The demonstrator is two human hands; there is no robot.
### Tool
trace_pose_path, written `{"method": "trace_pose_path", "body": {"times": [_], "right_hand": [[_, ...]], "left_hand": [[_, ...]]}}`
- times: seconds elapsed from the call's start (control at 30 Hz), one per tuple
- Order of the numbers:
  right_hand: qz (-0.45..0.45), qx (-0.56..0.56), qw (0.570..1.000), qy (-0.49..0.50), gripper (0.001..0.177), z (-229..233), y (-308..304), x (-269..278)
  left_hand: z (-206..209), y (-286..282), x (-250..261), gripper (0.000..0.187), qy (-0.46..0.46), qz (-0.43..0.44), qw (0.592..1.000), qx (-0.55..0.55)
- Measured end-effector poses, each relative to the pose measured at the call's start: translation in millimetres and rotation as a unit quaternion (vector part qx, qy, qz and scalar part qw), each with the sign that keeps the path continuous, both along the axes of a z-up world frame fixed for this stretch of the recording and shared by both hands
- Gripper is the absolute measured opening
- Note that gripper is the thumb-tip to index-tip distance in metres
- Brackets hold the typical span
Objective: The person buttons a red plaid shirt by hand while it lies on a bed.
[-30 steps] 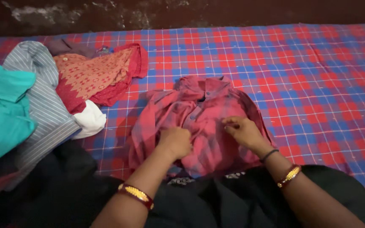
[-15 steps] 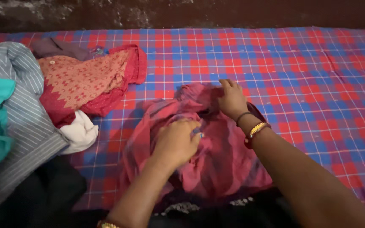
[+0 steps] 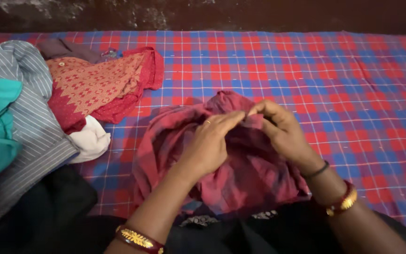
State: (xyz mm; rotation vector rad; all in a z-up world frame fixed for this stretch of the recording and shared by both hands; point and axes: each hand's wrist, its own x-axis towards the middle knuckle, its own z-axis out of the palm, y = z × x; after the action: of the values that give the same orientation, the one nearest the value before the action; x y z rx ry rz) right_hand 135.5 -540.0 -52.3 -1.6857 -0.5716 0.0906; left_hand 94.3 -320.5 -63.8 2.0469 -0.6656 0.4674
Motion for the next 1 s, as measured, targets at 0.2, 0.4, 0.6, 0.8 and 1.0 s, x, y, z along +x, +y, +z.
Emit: {"method": "trace_pose_path", "body": {"times": [0.2,0.4,0.6,0.8,1.0], "right_hand": [[-0.004,0.215,0.971,0.106,0.011,14,-7,-40],[-0.002,0.171,0.983,0.067,0.024,14,-4,-57],[-0.012,0.008,0.995,0.099,0.024,1,9,-74],[-0.028,-0.020,0.995,0.095,0.016,-36,5,-61],[-0.057,-0.024,0.997,0.039,0.013,-50,5,-53]], "left_hand": [[37,-9,-31,0.043,0.185,-0.005,0.973,0.141],[66,4,-32,0.020,0.040,0.021,0.986,0.158],[47,19,-46,0.027,0.129,-0.090,0.987,0.019],[16,14,-47,0.025,0.144,-0.033,0.989,-0.001],[-1,5,-28,0.025,0.085,-0.022,0.996,-0.004]]}}
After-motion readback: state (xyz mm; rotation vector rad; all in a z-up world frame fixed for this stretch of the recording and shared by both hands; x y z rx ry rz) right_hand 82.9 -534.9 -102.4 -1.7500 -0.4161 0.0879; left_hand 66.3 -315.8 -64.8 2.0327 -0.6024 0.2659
